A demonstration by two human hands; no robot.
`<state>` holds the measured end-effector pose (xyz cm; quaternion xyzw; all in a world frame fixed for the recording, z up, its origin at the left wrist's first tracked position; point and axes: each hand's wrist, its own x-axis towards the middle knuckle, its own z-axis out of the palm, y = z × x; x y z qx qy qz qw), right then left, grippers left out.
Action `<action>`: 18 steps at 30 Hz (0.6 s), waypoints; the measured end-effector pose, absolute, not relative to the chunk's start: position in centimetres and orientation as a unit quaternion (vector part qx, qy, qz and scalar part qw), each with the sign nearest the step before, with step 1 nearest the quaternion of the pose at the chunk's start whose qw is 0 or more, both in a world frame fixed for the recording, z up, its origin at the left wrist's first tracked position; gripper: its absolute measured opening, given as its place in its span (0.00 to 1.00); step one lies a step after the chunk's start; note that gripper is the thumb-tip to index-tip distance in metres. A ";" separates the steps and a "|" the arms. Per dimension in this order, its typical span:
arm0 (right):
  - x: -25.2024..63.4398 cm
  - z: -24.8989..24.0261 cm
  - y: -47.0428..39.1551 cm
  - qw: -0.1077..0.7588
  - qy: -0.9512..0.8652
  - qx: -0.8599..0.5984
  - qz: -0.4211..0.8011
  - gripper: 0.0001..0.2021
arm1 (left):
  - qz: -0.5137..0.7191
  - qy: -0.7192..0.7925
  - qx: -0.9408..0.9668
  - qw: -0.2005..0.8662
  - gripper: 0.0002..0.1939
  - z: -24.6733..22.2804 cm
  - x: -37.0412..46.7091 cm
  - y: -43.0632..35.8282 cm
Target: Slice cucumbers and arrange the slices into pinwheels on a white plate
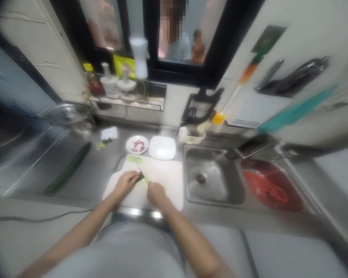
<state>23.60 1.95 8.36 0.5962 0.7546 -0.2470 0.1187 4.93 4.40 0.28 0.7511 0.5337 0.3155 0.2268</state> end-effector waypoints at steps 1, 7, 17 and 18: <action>23.5 8.3 2.0 0.117 0.755 0.596 -0.247 0.15 | 0.315 0.534 0.751 0.227 0.13 0.3 4.9 4.4; 22.6 8.1 3.0 0.112 0.759 0.595 -0.240 0.16 | 0.316 0.530 0.752 0.234 0.13 0.4 4.9 4.5; 23.3 8.2 2.4 0.124 0.756 0.592 -0.249 0.16 | 0.318 0.533 0.746 0.242 0.13 -0.1 4.8 4.6; 23.4 8.2 2.3 0.126 0.756 0.592 -0.249 0.16 | 0.320 0.533 0.745 0.242 0.13 -0.2 4.8 4.6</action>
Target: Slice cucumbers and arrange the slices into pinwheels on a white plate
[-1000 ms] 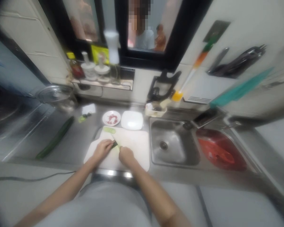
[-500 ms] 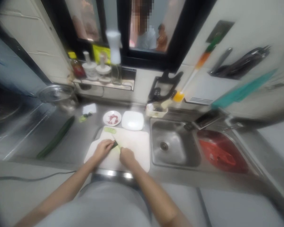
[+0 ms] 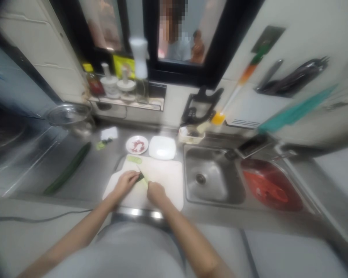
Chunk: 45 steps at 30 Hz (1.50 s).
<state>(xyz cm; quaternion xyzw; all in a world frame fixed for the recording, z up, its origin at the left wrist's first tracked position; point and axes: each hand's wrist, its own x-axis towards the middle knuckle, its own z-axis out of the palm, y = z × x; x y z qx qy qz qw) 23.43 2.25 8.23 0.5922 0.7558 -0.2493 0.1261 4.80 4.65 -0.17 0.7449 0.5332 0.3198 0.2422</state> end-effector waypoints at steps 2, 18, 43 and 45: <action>23.5 8.3 2.2 0.130 0.755 0.592 -0.249 0.16 | 0.320 0.533 0.745 0.243 0.13 -0.2 4.8 4.7; 22.6 8.0 3.2 0.120 0.762 0.588 -0.243 0.17 | 0.325 0.534 0.744 0.235 0.13 -0.4 4.8 4.7; 22.5 6.8 2.9 0.115 0.760 0.596 -0.231 0.17 | 0.325 0.543 0.737 0.238 0.15 -0.4 4.8 4.7; 22.7 7.0 2.4 0.120 0.757 0.600 -0.230 0.17 | 0.324 0.545 0.736 0.239 0.15 -0.3 4.8 4.6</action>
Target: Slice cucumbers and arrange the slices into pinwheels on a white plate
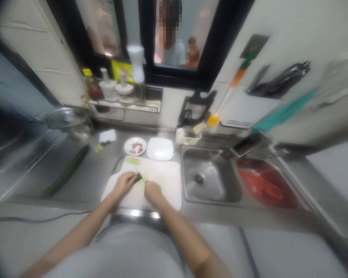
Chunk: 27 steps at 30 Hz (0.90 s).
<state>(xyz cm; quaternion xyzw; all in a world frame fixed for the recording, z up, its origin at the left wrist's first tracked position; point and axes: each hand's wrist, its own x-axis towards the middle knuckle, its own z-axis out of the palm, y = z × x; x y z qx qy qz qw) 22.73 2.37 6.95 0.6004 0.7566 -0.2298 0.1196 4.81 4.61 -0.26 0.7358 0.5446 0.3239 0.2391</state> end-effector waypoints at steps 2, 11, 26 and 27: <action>23.2 7.1 1.7 0.126 0.754 0.602 -0.230 0.17 | 0.324 0.546 0.735 0.239 0.15 -0.1 4.8 4.6; 24.6 7.1 0.1 0.146 0.744 0.609 -0.232 0.16 | 0.331 0.540 0.736 0.240 0.15 -0.9 4.8 4.7; 22.9 6.8 1.7 0.109 0.750 0.614 -0.223 0.18 | 0.324 0.551 0.721 0.269 0.17 -0.6 5.1 4.6; 23.1 6.8 1.7 0.108 0.749 0.614 -0.222 0.19 | 0.324 0.552 0.720 0.270 0.17 -0.6 5.1 4.6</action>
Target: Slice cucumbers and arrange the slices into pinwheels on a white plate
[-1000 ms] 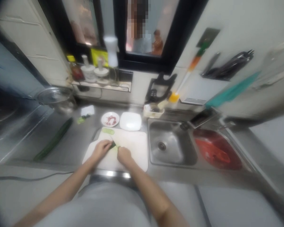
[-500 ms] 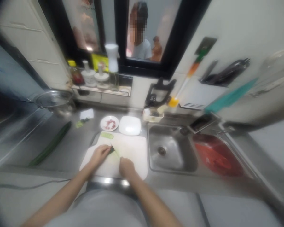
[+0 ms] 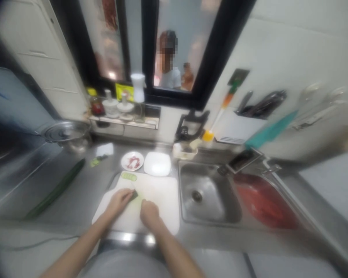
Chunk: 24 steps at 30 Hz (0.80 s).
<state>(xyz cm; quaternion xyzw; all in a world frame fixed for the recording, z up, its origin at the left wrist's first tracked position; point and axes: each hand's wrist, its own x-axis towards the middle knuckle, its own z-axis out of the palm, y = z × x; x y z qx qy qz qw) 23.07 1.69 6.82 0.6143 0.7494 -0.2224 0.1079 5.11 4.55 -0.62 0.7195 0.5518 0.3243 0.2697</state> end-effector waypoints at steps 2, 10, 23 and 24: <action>23.4 6.9 1.5 0.112 0.745 0.618 -0.224 0.18 | 0.326 0.551 0.719 0.270 0.18 -0.7 5.2 4.6; 24.8 7.5 -0.2 0.137 0.733 0.626 -0.230 0.17 | 0.330 0.556 0.712 0.275 0.18 -0.9 5.3 4.5; 23.7 7.1 1.0 0.120 0.743 0.618 -0.227 0.20 | 0.328 0.550 0.718 0.273 0.17 0.1 5.6 4.3; 23.6 7.1 1.1 0.118 0.744 0.618 -0.226 0.20 | 0.326 0.551 0.718 0.273 0.17 0.1 5.5 4.3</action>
